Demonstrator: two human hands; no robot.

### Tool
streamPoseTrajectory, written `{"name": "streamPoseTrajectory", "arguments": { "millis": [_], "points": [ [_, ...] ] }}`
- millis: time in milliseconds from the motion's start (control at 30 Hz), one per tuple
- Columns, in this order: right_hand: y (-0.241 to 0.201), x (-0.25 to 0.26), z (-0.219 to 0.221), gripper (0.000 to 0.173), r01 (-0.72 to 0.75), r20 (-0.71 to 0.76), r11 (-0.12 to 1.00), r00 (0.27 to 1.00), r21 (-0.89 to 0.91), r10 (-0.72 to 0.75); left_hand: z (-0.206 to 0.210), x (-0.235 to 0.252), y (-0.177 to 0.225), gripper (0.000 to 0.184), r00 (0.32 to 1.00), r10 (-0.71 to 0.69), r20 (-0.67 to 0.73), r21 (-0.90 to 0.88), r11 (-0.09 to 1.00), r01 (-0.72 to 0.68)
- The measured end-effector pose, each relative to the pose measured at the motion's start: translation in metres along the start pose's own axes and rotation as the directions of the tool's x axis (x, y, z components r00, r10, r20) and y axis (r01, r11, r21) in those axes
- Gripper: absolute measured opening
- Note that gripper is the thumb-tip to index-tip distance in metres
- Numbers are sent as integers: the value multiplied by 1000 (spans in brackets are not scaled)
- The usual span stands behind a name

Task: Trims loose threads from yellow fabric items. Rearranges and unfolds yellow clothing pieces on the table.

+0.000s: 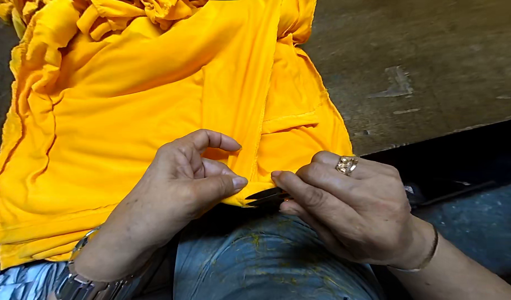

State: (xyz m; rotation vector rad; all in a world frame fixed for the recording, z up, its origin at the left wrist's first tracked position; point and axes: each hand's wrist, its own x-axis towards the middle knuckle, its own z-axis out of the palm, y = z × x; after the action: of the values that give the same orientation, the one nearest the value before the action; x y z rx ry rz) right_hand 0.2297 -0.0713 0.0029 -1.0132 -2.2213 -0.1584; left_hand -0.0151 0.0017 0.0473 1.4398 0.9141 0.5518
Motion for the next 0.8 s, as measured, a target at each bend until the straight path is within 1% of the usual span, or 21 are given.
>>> {"name": "streamPoseTrajectory", "arguments": {
  "millis": [267,333,367,433,467,500,533,600,633,700,800],
  "points": [
    [-3,1,6,28,1,-12,1000,1000,7,-1,0,1,-2,35,999,-40,3,-17,999,40],
    [-3,-1,5,31,-64,-25,993,997,99,66,0,1,-2,34,999,-37,3,-29,999,37],
    [-3,-2,3,35,-123,-38,978,991,171,131,0,1,-3,34,1000,-32,0,-41,999,32],
    [-5,-8,-2,44,-244,-62,903,957,354,283,-1,0,-4,35,1000,-17,2,-58,998,17],
    [-7,-10,-3,45,-277,-67,861,940,426,335,-1,0,-5,35,1000,-11,2,-57,998,11],
    [-9,-13,-2,41,-286,-77,835,929,470,362,-1,-1,-5,36,1000,-5,6,-58,998,5],
    [-13,-14,1,33,-285,-91,830,924,479,370,-2,0,-6,37,1000,-1,10,-57,998,1],
    [-20,-14,10,20,-277,-107,868,932,413,348,-2,0,-6,41,999,17,33,-42,999,-15],
    [-24,-14,13,17,-279,-102,889,936,362,336,-2,0,-6,42,999,25,41,-34,999,-24],
    [-29,-9,18,18,-264,-108,927,948,266,301,-1,0,-5,43,999,31,36,-38,999,-30],
    [-30,2,27,15,-224,-141,965,960,139,243,2,-1,-4,41,1000,24,3,-54,998,-24]
  ]
}}
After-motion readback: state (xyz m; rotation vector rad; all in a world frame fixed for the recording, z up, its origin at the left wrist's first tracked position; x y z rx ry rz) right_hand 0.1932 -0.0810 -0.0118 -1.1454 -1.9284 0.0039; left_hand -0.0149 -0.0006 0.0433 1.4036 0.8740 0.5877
